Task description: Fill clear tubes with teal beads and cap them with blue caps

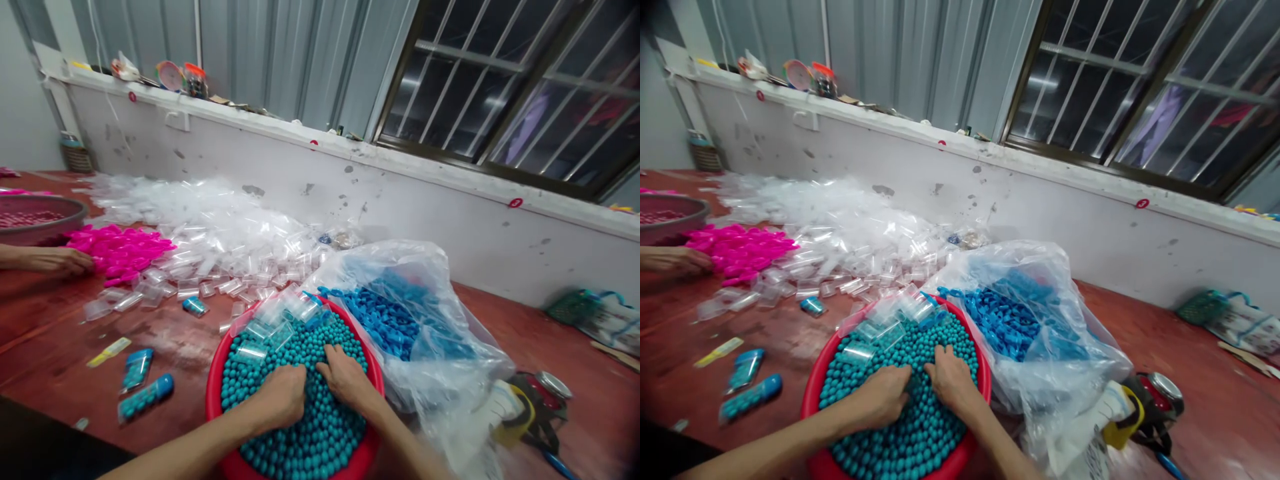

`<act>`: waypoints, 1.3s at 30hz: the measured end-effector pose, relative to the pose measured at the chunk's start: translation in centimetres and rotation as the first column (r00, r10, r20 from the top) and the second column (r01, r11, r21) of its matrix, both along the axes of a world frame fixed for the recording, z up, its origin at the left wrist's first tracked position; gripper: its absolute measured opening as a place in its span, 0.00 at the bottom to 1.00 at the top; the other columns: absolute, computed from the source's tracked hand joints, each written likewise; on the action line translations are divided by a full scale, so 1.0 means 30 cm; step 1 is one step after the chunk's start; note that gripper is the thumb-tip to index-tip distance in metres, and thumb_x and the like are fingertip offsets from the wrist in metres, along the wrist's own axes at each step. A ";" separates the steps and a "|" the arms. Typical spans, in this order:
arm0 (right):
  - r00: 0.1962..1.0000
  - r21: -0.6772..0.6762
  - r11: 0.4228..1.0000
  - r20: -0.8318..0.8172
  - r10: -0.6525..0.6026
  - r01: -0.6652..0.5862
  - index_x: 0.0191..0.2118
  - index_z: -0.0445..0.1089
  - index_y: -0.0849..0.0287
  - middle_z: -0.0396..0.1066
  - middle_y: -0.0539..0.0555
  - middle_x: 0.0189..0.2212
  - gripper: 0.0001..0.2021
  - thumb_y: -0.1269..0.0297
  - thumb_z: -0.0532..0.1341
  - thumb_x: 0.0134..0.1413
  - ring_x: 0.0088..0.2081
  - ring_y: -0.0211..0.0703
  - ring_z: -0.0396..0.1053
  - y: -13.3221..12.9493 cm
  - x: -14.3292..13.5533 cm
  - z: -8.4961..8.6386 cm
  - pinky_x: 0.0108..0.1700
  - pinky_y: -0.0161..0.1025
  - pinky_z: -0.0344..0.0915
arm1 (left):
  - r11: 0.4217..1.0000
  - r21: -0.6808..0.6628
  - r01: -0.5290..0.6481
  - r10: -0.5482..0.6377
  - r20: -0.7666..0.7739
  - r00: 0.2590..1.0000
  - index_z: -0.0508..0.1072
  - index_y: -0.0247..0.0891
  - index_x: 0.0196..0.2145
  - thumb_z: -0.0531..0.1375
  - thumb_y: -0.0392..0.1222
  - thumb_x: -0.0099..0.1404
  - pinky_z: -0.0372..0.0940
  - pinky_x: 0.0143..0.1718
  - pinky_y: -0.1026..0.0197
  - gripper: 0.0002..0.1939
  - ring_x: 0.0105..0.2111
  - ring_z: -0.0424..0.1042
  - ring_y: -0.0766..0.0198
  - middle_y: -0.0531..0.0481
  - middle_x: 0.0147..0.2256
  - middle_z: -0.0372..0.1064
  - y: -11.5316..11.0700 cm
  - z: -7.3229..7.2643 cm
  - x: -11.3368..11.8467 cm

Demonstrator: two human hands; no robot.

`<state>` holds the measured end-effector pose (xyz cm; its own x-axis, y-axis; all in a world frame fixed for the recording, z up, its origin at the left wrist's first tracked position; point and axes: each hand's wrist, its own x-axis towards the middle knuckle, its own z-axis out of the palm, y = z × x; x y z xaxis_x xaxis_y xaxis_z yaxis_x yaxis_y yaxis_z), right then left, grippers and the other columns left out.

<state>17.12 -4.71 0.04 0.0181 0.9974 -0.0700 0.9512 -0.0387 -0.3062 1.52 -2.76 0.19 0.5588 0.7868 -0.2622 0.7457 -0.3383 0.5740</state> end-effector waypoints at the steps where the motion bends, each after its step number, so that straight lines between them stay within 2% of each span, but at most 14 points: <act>1: 0.997 0.026 0.999 -0.076 0.025 -0.023 0.36 0.63 0.61 0.66 0.58 0.35 0.08 0.65 0.50 0.55 0.36 0.45 0.66 0.003 -0.007 -0.014 0.38 0.40 0.61 | 0.999 -0.041 -0.013 0.014 0.024 1.000 0.67 0.32 0.34 0.53 0.34 0.51 0.60 0.43 0.49 0.10 0.42 0.67 0.46 0.35 0.38 0.69 0.005 -0.009 0.021; 4: 0.931 0.082 0.995 -0.353 0.087 -0.061 0.32 0.62 0.59 0.65 0.51 0.29 0.04 0.67 0.51 0.52 0.32 0.38 0.64 0.011 -0.022 -0.041 0.37 0.34 0.60 | 0.975 -0.215 -0.051 0.069 0.077 0.995 0.64 0.34 0.36 0.50 0.35 0.53 0.65 0.29 0.56 0.11 0.28 0.72 0.55 0.44 0.28 0.70 0.012 -0.036 0.057; 6: 0.805 0.006 1.000 -0.593 0.027 -0.029 0.32 0.61 0.58 0.59 0.45 0.21 0.03 0.66 0.52 0.50 0.23 0.34 0.60 0.018 -0.020 -0.045 0.27 0.31 0.59 | 0.943 -0.325 -0.071 0.113 0.113 0.987 0.61 0.35 0.36 0.48 0.37 0.54 0.62 0.18 0.63 0.11 0.18 0.68 0.63 0.52 0.22 0.65 0.010 -0.045 0.056; 8: 0.641 -0.131 0.991 -0.760 -0.109 0.013 0.35 0.60 0.56 0.50 0.40 0.16 0.06 0.64 0.51 0.51 0.15 0.31 0.50 0.024 -0.009 -0.043 0.18 0.29 0.52 | 0.882 -0.462 -0.091 0.206 0.204 0.957 0.59 0.37 0.35 0.48 0.39 0.55 0.56 0.13 0.68 0.09 0.14 0.63 0.69 0.57 0.20 0.60 0.005 -0.047 0.041; 10: 0.585 -0.192 0.980 -0.791 -0.181 0.045 0.37 0.59 0.56 0.45 0.38 0.14 0.07 0.63 0.50 0.51 0.13 0.30 0.45 0.025 0.003 -0.038 0.15 0.28 0.47 | 0.783 -0.618 -0.073 0.338 0.325 0.883 0.57 0.38 0.32 0.51 0.41 0.53 0.52 0.12 0.71 0.07 0.14 0.61 0.71 0.58 0.19 0.58 0.002 -0.042 0.020; 11: 0.620 -0.154 0.987 -0.770 -0.152 0.051 0.37 0.61 0.57 0.47 0.39 0.14 0.07 0.64 0.51 0.51 0.13 0.30 0.47 0.024 0.008 -0.034 0.16 0.28 0.48 | 0.735 -0.677 -0.042 0.400 0.382 0.833 0.57 0.39 0.30 0.53 0.42 0.52 0.51 0.12 0.72 0.08 0.14 0.61 0.72 0.59 0.19 0.59 0.001 -0.039 0.009; 13: 0.786 0.002 1.000 -0.618 -0.014 0.020 0.36 0.65 0.58 0.59 0.44 0.19 0.07 0.67 0.53 0.49 0.20 0.34 0.59 0.017 0.014 -0.019 0.22 0.31 0.57 | 0.682 -0.731 0.027 0.477 0.472 0.741 0.57 0.39 0.29 0.56 0.45 0.50 0.51 0.13 0.72 0.12 0.16 0.63 0.72 0.58 0.20 0.61 0.000 -0.031 -0.010; 16: 0.984 0.205 0.977 -0.154 0.091 -0.058 0.42 0.67 0.55 0.66 0.55 0.42 0.13 0.69 0.54 0.50 0.39 0.44 0.65 0.018 0.009 0.023 0.37 0.38 0.61 | 0.638 -0.763 0.103 0.551 0.546 0.631 0.56 0.39 0.30 0.60 0.46 0.48 0.54 0.16 0.71 0.16 0.20 0.67 0.69 0.58 0.22 0.63 -0.001 -0.026 -0.033; 19: 0.980 0.307 0.947 0.197 0.032 -0.093 0.47 0.65 0.53 0.60 0.58 0.51 0.16 0.72 0.50 0.54 0.46 0.50 0.62 0.059 -0.006 0.062 0.42 0.44 0.59 | 0.594 -0.780 0.197 0.568 0.580 0.583 0.56 0.38 0.31 0.60 0.44 0.49 0.57 0.18 0.70 0.17 0.21 0.69 0.68 0.56 0.24 0.65 -0.001 -0.028 -0.045; 22: 0.940 0.320 0.932 0.336 0.058 -0.172 0.46 0.65 0.56 0.63 0.59 0.48 0.15 0.73 0.51 0.54 0.47 0.51 0.59 0.121 -0.018 0.068 0.45 0.47 0.56 | 0.577 -0.764 0.288 0.547 0.623 0.558 0.56 0.38 0.36 0.60 0.44 0.51 0.56 0.19 0.69 0.18 0.22 0.70 0.66 0.53 0.27 0.68 0.002 -0.031 -0.051; 28: 0.927 0.301 0.934 0.369 0.071 -0.191 0.34 0.68 0.60 0.66 0.60 0.38 0.06 0.70 0.53 0.53 0.42 0.52 0.61 0.162 -0.024 0.027 0.42 0.47 0.56 | 0.592 -0.770 0.237 0.579 0.611 0.541 0.57 0.37 0.32 0.59 0.48 0.52 0.57 0.19 0.69 0.17 0.24 0.71 0.65 0.50 0.28 0.69 0.008 -0.032 -0.052; 35: 0.950 0.290 0.937 0.295 0.108 -0.196 0.35 0.65 0.61 0.68 0.56 0.30 0.09 0.73 0.48 0.55 0.34 0.45 0.66 0.111 -0.014 0.021 0.36 0.39 0.59 | 0.670 -0.715 0.201 0.543 0.656 0.524 0.57 0.38 0.36 0.59 0.51 0.52 0.55 0.17 0.70 0.19 0.23 0.70 0.67 0.51 0.29 0.68 0.013 -0.045 -0.052; 37: 0.984 0.305 0.941 0.141 0.108 -0.147 0.40 0.63 0.61 0.69 0.54 0.31 0.10 0.71 0.46 0.57 0.34 0.42 0.66 0.084 -0.005 0.024 0.36 0.36 0.60 | 0.698 -0.701 0.149 0.551 0.658 0.513 0.58 0.38 0.36 0.59 0.50 0.51 0.55 0.18 0.70 0.19 0.23 0.70 0.67 0.51 0.29 0.68 0.015 -0.049 -0.053; 39: 0.979 0.269 0.958 -0.144 0.142 -0.099 0.45 0.61 0.60 0.69 0.52 0.32 0.12 0.68 0.46 0.59 0.34 0.40 0.67 0.054 0.001 0.028 0.36 0.35 0.61 | 0.733 -0.674 0.094 0.547 0.666 0.508 0.59 0.38 0.36 0.59 0.50 0.51 0.56 0.20 0.70 0.19 0.24 0.69 0.68 0.53 0.28 0.67 0.017 -0.050 -0.053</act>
<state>17.15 -3.09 0.87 -0.0936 0.9756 0.1986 0.8815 0.1740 -0.4390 -0.07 -2.26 -1.32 0.5823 0.7760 -0.2425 -0.1446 0.3924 0.9084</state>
